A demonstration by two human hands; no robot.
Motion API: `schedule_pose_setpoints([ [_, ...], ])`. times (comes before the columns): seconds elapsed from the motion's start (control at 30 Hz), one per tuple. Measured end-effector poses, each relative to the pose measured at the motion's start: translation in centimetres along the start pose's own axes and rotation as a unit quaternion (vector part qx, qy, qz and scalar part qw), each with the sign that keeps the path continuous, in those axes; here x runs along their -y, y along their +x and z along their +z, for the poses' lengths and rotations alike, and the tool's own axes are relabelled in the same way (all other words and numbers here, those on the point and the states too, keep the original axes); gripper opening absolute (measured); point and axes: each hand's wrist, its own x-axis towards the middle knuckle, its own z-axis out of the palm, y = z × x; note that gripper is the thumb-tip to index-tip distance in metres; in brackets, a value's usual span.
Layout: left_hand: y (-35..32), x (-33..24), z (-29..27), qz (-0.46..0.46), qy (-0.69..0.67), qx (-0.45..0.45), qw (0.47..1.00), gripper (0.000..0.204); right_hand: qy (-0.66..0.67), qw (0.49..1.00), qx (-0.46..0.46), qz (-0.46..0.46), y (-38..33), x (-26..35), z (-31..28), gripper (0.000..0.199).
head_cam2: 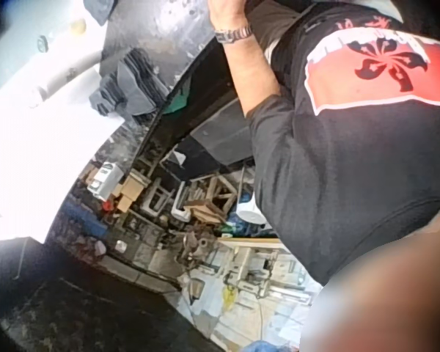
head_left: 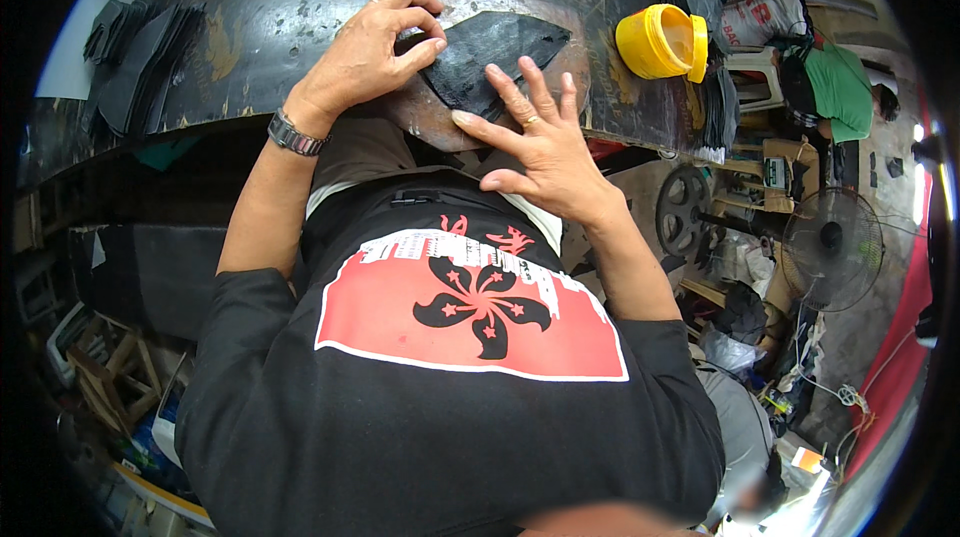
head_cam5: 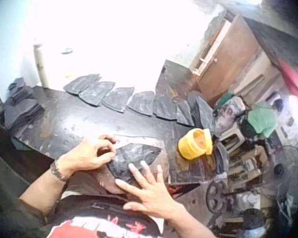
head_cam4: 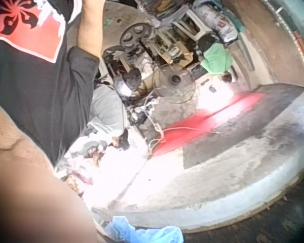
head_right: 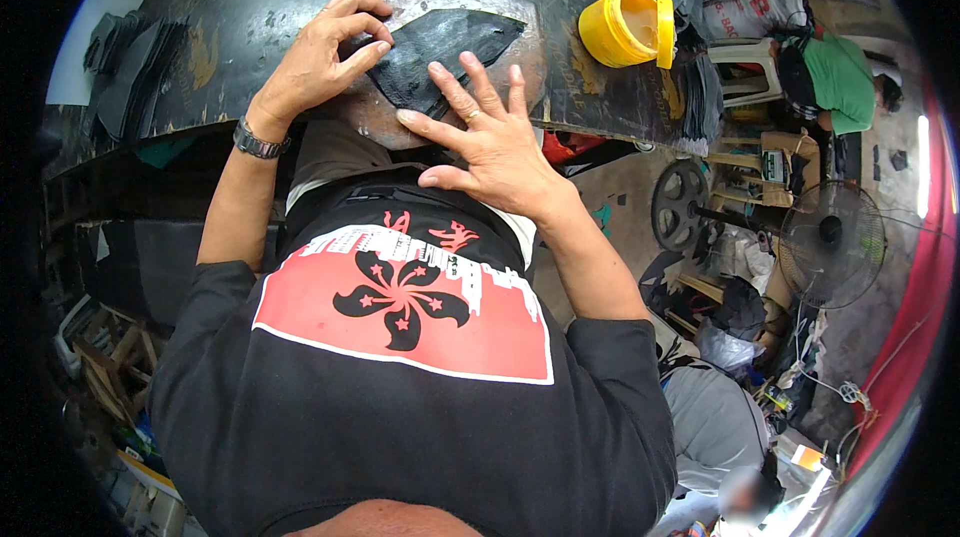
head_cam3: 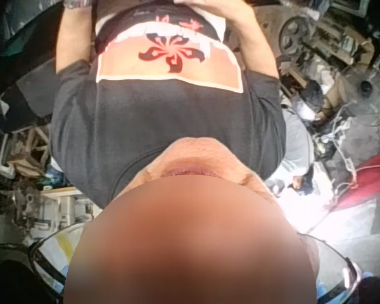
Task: The person repeatedly rubs dark flexible sheets on a curved surface using both hands, then stacks them on the table. The person handles the sheets one at a time, pressing and smoothing them before placing them in a growing pile.
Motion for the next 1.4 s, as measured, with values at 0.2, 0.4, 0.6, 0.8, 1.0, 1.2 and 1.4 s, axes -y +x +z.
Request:
schedule_pose_setpoints([
  [0.2,1.9,-1.2,0.5,-0.028,0.099,0.002,0.995,0.030,0.208,0.937,-0.250,0.127,0.4,-4.3,-0.9,0.048],
  [0.4,4.7,-1.9,0.8,-0.079,0.178,0.056,0.979,0.030,-0.140,0.962,-0.137,0.189,2.3,-5.0,1.3,0.077],
  [0.6,6.1,-1.6,3.0,0.015,0.125,-0.011,0.992,0.030,-0.092,0.981,-0.108,0.130,1.6,-1.5,2.0,0.082],
  [0.8,7.3,-2.2,3.4,0.006,0.179,0.067,0.982,0.032,-0.013,0.988,-0.130,0.078,0.6,0.5,2.3,0.057],
  [1.0,6.8,-3.6,3.3,0.002,0.199,0.072,0.977,0.028,0.120,0.948,-0.270,0.114,0.5,-3.5,1.4,0.034],
  [1.2,6.7,-4.3,3.8,0.128,0.157,0.012,0.979,0.019,0.376,0.783,-0.476,0.140,3.3,-6.6,0.2,0.067],
  [1.4,5.8,-4.2,3.2,0.161,0.115,-0.024,0.980,0.019,0.407,0.814,-0.400,0.112,4.1,-5.6,0.8,0.078],
])
